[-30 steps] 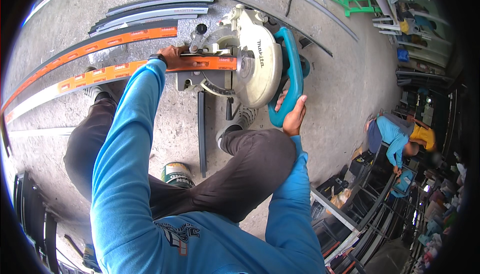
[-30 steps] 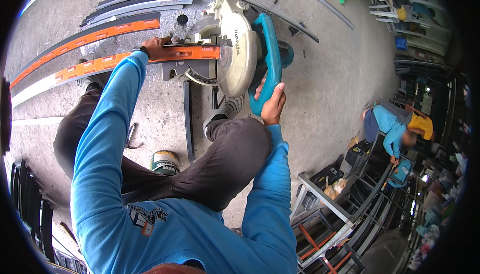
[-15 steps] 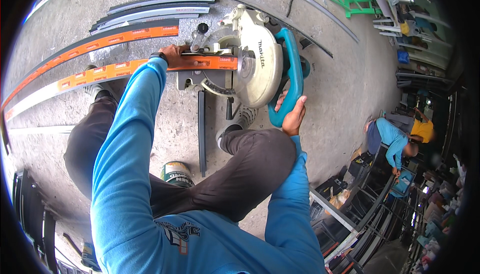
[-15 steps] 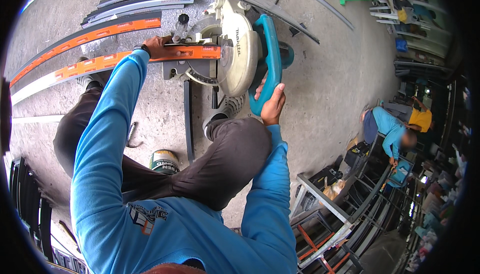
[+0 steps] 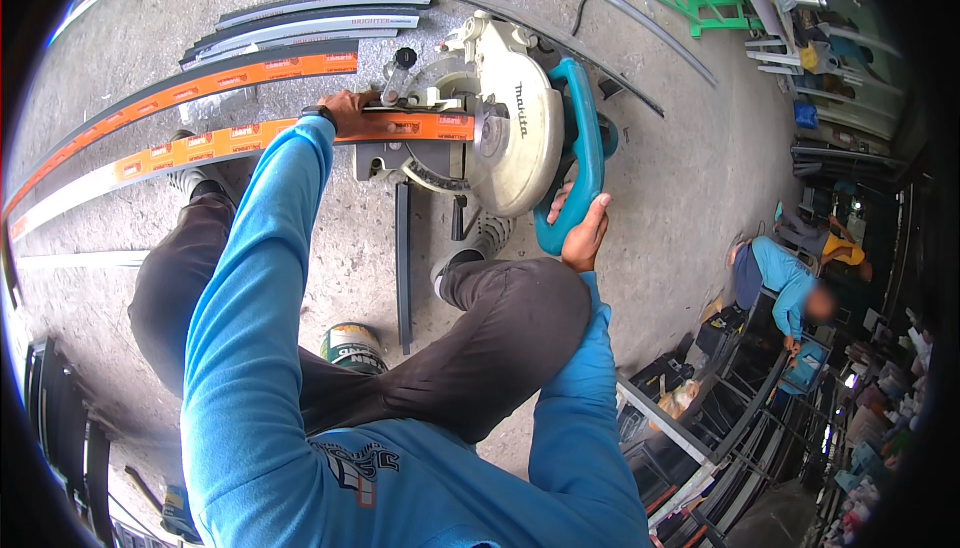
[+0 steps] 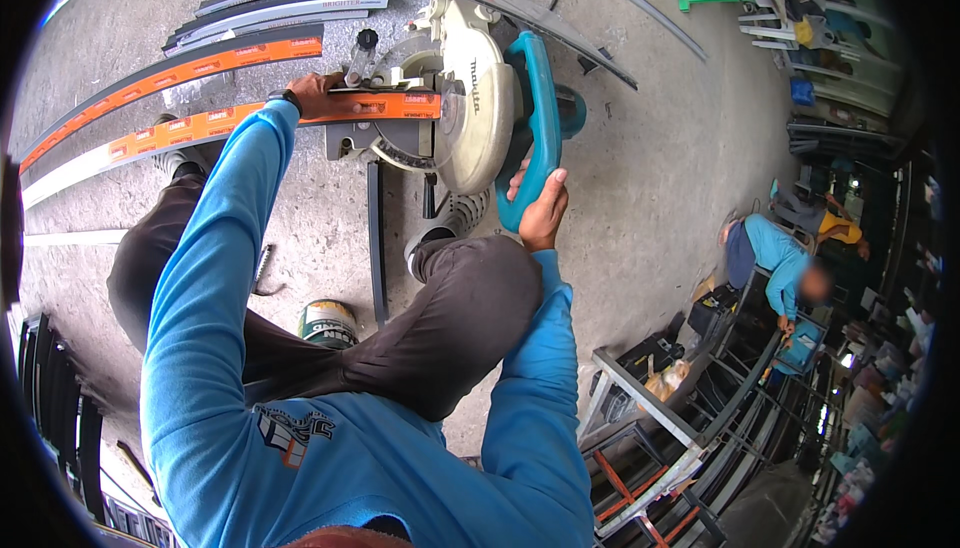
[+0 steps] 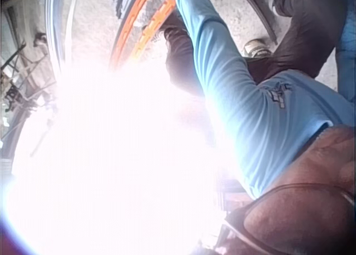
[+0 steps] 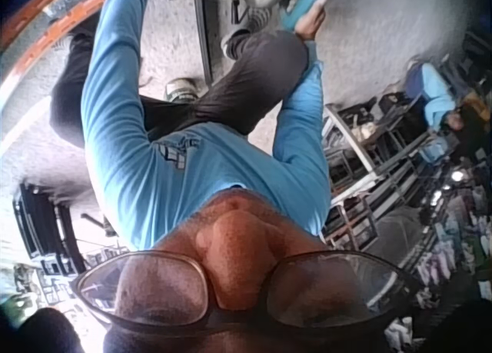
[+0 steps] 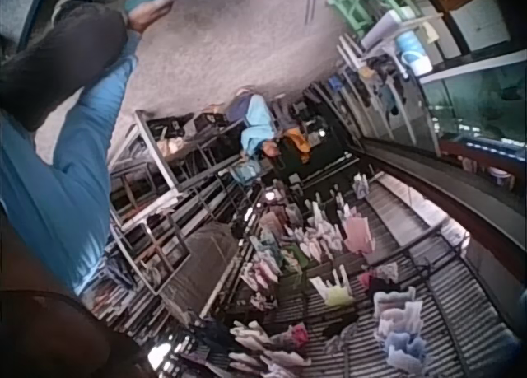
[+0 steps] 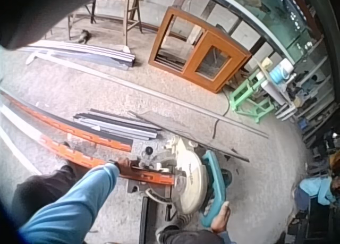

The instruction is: Cutting metal profiles using a miter saw in a workshop.

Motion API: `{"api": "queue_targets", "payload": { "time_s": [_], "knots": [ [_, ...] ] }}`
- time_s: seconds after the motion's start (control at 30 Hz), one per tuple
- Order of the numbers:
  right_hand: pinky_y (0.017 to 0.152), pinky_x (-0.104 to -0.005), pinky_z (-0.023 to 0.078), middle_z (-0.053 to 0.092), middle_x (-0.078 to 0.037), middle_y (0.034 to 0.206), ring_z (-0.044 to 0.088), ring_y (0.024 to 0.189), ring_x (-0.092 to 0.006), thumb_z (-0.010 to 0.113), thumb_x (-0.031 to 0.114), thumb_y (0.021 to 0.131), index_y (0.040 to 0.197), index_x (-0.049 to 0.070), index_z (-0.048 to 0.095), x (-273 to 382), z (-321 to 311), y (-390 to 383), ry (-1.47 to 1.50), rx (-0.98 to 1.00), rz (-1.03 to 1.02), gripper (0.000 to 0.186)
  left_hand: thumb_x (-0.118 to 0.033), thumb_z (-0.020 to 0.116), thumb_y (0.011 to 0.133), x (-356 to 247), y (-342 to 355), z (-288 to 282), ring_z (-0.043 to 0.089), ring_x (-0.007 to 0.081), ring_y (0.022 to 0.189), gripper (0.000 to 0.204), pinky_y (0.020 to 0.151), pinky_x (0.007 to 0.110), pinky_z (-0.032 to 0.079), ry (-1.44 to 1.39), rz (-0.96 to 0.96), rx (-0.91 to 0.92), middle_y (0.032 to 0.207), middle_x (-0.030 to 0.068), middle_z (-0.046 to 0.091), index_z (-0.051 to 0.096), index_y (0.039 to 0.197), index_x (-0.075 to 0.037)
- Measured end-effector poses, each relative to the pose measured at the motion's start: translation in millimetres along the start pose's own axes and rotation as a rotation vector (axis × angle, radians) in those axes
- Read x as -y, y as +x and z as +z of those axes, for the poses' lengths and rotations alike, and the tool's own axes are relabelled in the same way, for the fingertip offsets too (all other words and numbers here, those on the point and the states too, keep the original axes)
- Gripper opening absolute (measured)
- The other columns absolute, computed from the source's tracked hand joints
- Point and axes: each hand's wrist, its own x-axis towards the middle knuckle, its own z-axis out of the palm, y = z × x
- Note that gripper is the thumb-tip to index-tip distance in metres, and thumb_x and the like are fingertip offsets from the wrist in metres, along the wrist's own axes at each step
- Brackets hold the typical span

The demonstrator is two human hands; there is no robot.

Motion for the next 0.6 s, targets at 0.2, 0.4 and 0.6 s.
{"api": "queue_targets", "payload": {
  "time_s": [0.2, 0.4, 0.6],
  "knots": [
    [0.063, -0.0313, 0.047, 0.06, -0.008, 0.075, 0.056, 0.064, -0.0172, 0.023, 0.062, 0.103, 0.108, -0.001, 0.058, -0.2, 2.2, -1.8, 0.021, -0.009, -0.004, 0.073, -0.085, 0.06, 0.071, -0.6, 0.3, 1.1, 0.06, 0.0313, 0.124, 0.101, 0.106, 0.047, 0.045, 0.027, 0.005, -0.043, 0.133, 0.0088, 0.065, 0.047, 0.147, -0.021],
    [0.062, -0.0307, 0.047, 0.06, -0.008, 0.075, 0.056, 0.063, -0.0171, 0.023, 0.064, 0.103, 0.107, -0.001, 0.058, 13.0, 1.6, 0.7, -0.012, -0.015, 0.014, 0.074, -0.086, 0.06, 0.07, -1.7, 1.1, 1.0, 0.059, 0.0313, 0.125, 0.104, 0.106, 0.048, 0.044, 0.036, -0.003, -0.028, 0.133, 0.0099, 0.064, 0.045, 0.148, -0.019],
    [0.062, -0.0293, 0.048, 0.058, -0.006, 0.074, 0.056, 0.062, -0.0153, 0.025, 0.065, 0.102, 0.106, -0.001, 0.059, 32.6, 2.1, 5.2, -0.039, 0.014, 0.029, 0.074, -0.088, 0.059, 0.069, -7.5, -5.8, -4.6, 0.058, 0.0322, 0.127, 0.112, 0.108, 0.049, 0.042, 0.039, -0.014, 0.005, 0.135, 0.0126, 0.063, 0.04, 0.152, -0.015]
  ]
}}
